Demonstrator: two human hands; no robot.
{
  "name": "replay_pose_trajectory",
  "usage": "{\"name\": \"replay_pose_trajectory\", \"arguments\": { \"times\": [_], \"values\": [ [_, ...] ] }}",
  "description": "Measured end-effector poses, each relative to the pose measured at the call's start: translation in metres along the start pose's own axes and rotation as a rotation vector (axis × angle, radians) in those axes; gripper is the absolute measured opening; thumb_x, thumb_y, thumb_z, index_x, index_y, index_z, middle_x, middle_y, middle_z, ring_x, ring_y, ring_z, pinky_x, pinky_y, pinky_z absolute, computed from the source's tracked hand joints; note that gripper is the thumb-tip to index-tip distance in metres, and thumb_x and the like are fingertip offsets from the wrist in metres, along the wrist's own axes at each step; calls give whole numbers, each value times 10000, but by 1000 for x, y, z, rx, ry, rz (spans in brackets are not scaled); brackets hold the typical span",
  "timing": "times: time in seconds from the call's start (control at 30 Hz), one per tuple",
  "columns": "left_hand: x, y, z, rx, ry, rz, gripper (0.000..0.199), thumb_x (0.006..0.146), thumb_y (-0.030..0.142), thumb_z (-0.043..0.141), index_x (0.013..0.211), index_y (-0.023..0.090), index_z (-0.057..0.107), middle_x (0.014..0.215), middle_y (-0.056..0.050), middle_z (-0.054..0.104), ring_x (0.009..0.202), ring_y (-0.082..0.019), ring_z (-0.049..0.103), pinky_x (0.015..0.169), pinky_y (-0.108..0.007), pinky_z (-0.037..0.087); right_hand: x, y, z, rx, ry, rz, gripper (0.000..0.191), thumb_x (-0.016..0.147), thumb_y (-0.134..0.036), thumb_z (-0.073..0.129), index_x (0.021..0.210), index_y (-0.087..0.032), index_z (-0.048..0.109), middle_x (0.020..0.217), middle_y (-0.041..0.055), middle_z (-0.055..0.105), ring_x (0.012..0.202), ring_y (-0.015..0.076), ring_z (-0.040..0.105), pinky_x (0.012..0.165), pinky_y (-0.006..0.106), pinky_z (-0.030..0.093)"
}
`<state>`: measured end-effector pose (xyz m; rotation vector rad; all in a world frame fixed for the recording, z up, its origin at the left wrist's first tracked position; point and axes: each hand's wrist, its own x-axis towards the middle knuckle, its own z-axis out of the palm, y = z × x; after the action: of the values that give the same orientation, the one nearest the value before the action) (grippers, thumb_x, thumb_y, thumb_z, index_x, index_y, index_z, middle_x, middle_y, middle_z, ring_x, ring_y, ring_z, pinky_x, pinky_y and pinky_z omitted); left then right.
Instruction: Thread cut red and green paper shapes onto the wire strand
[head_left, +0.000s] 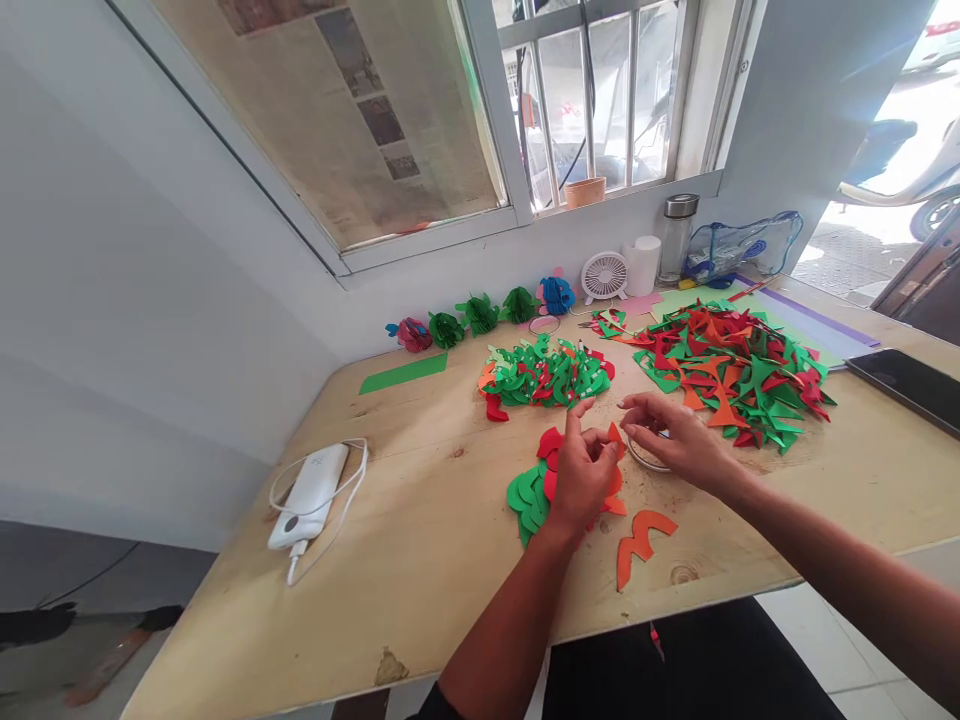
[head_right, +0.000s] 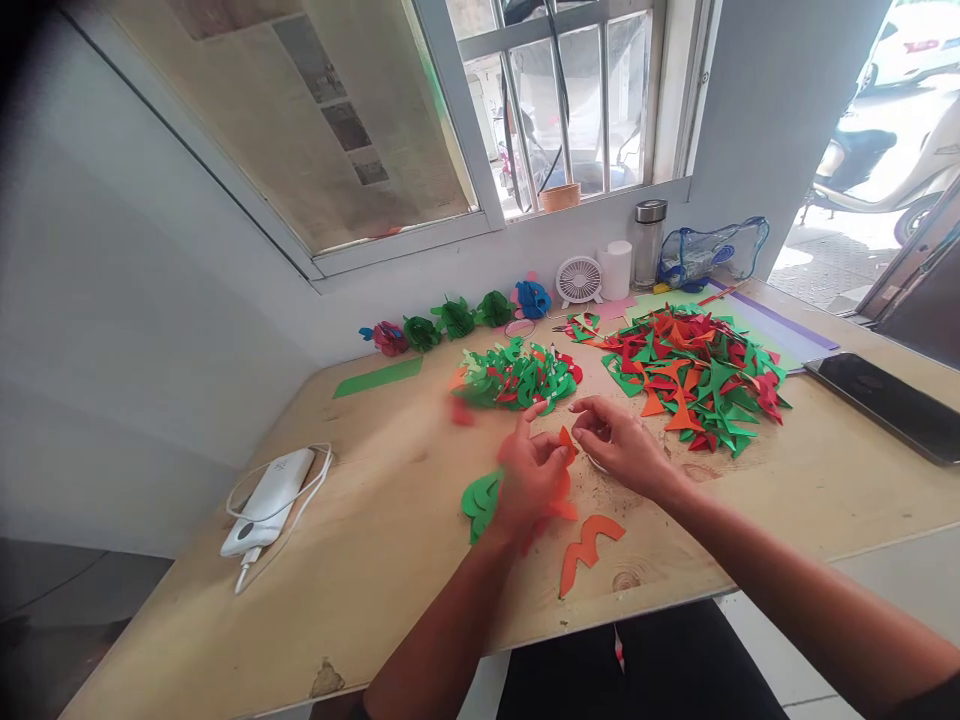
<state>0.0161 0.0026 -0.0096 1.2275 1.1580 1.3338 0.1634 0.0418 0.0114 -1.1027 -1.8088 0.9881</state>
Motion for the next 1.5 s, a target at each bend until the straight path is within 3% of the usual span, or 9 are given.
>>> {"name": "replay_pose_trajectory", "arguments": {
  "times": [0.1, 0.3, 0.5, 0.67, 0.83, 1.17, 1.5],
  "values": [
    [-1, -4, -1, 21, -22, 23, 579, 821, 194, 558, 1350, 205, 323, 767, -1, 629, 664, -97, 550, 627, -196, 414, 6, 7, 11, 134, -48, 37, 255, 762, -272, 585, 1007, -206, 587, 692, 1, 640, 604, 136, 567, 571, 268, 458],
    [1, -8, -1, 124, 11, 61, 650, 809, 162, 558, 1394, 233, 284, 786, -3, 613, 683, -108, 565, 643, -214, 450, 9, 22, 18, 333, -16, 136, 290, 731, -307, 631, 994, -196, 578, 639, -26, 589, 559, 121, 525, 509, 252, 409],
    [-1, -10, 2, 387, 90, 219, 765, 752, 162, 623, 1414, 293, 263, 975, -30, 585, 847, -146, 577, 775, -286, 494, 9, 24, 17, 404, 47, 175, 338, 731, -347, 659, 1019, -198, 563, 678, -16, 597, 565, 114, 507, 492, 245, 376],
    [-2, -9, 2, 574, 95, 311, 739, 772, 150, 591, 1423, 295, 274, 1076, -61, 562, 893, -169, 569, 784, -305, 496, 9, 20, 17, 455, 33, 216, 386, 734, -405, 669, 1039, -195, 559, 679, -14, 579, 564, 110, 492, 479, 240, 368],
    [-3, -8, 2, 441, 78, 277, 677, 803, 113, 540, 1413, 300, 312, 1031, -54, 576, 847, -150, 564, 789, -283, 482, 7, 17, 15, 421, 15, 188, 387, 742, -432, 652, 1035, -201, 547, 671, -7, 572, 567, 119, 492, 466, 241, 364],
    [1, -7, 7, -39, 151, 38, 641, 807, 201, 596, 1381, 242, 314, 840, -20, 603, 709, -114, 579, 625, -211, 473, 6, 13, 16, 400, 4, 199, 393, 727, -426, 651, 1022, -187, 550, 643, -27, 562, 508, 97, 441, 448, 238, 322],
    [5, -5, 5, -113, 197, -12, 661, 761, 196, 643, 1347, 221, 339, 790, -2, 634, 700, -108, 598, 659, -209, 476, 5, 14, 19, 327, 24, 145, 364, 726, -429, 639, 988, -188, 566, 636, -24, 558, 517, 101, 449, 461, 239, 350]
  ]
}}
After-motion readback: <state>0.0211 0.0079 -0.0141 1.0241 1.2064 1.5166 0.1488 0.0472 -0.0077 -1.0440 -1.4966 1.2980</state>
